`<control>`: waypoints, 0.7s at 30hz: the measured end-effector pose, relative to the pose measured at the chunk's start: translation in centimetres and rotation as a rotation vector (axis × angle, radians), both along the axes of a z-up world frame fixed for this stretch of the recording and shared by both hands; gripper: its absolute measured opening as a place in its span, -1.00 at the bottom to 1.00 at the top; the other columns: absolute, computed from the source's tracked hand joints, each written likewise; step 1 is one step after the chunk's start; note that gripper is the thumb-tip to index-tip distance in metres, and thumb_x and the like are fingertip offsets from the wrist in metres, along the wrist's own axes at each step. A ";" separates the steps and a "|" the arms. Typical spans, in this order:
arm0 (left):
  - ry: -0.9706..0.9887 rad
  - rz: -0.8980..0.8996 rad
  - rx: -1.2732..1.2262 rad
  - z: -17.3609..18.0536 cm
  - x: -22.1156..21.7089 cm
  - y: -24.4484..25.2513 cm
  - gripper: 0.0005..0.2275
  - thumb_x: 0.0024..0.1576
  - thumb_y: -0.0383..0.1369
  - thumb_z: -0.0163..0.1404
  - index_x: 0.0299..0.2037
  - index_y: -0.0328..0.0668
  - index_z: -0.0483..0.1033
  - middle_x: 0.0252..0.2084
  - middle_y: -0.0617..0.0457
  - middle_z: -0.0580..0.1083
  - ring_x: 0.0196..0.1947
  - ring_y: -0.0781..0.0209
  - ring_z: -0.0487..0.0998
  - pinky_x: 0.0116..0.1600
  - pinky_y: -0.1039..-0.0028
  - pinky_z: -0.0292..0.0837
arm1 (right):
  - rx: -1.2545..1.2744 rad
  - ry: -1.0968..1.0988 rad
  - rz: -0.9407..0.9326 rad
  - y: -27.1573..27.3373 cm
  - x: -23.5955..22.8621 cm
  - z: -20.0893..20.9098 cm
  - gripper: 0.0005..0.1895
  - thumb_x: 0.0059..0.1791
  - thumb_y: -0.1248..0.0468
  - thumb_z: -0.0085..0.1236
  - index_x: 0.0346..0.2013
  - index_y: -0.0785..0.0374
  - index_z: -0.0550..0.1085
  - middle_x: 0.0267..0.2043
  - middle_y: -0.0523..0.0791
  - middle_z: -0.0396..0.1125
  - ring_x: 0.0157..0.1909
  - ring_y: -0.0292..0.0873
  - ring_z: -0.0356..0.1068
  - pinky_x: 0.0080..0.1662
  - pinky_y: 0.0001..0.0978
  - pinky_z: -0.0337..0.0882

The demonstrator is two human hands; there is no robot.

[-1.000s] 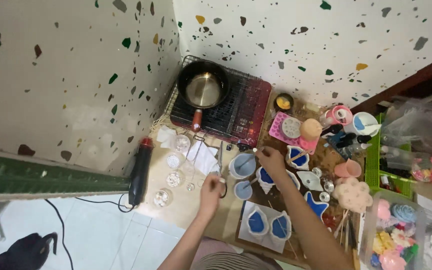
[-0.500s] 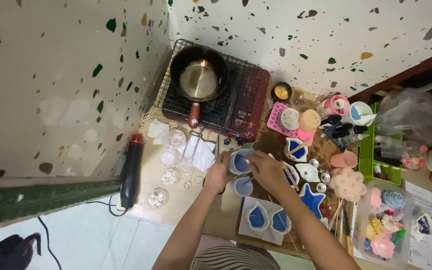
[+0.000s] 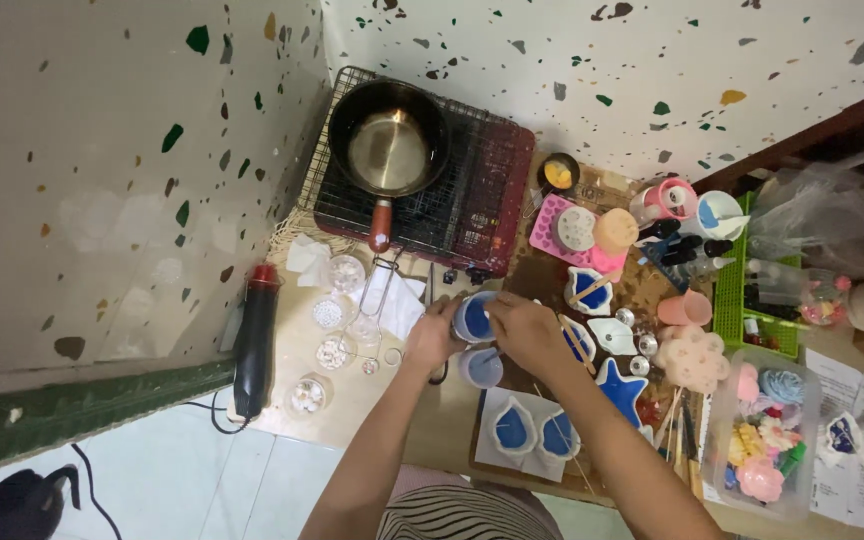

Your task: Pouring blue wax into seashell and star-shaped molds and arranging wicks to create decorative candles.

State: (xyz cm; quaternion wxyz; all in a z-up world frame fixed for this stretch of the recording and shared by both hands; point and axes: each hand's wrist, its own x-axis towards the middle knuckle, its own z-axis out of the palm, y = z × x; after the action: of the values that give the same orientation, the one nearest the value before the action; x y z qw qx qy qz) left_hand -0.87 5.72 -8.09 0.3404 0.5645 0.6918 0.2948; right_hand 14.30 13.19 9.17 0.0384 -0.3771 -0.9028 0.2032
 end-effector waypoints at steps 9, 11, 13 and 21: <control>-0.015 0.021 0.003 1.2 -0.2 0.2 -0.17 -0.20 -0.36 0.35 0.38 0.06 0.28 0.23 -0.12 0.41 0.16 -0.13 0.46 0.17 0.21 0.42 | 0.010 -0.001 0.034 0.9 0.3 -0.2 -0.78 -0.03 0.23 0.09 -0.16 0.16 0.61 -0.02 -0.02 0.48 -0.09 0.12 0.49 -0.08 -0.10 0.49; -0.022 0.013 0.041 1.5 -0.3 0.0 -0.16 -0.21 -0.37 0.36 0.38 0.05 0.28 0.21 -0.13 0.41 0.16 -0.14 0.46 0.17 0.21 0.43 | -0.019 0.005 0.038 0.6 0.2 0.6 -0.77 -0.03 0.23 0.09 -0.15 0.16 0.61 -0.02 -0.03 0.48 -0.08 0.12 0.49 -0.07 -0.10 0.49; -0.028 0.002 0.085 1.8 -0.4 0.2 -0.16 -0.22 -0.37 0.36 0.37 0.04 0.28 0.19 -0.14 0.42 0.16 -0.15 0.45 0.16 0.21 0.43 | -0.043 0.013 0.038 0.6 0.2 1.0 -0.76 -0.04 0.23 0.09 -0.14 0.17 0.61 -0.03 -0.04 0.49 -0.08 0.12 0.49 -0.06 -0.10 0.49; -0.019 0.001 0.013 4.6 -0.7 0.4 -0.20 -0.24 -0.42 0.36 0.32 0.02 0.34 0.11 -0.05 0.47 0.09 -0.11 0.50 0.10 0.23 0.47 | -0.024 -0.020 -0.006 0.2 -0.2 2.5 -0.76 -0.04 0.25 0.11 -0.12 0.16 0.60 -0.04 -0.06 0.48 -0.08 0.12 0.48 -0.07 -0.09 0.48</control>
State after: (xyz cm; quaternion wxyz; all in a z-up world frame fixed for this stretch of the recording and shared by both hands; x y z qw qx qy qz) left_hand -1.57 6.11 -3.51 0.3431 0.5636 0.6869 0.3046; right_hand 14.11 13.44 11.70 0.0257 -0.3824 -0.8995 0.2099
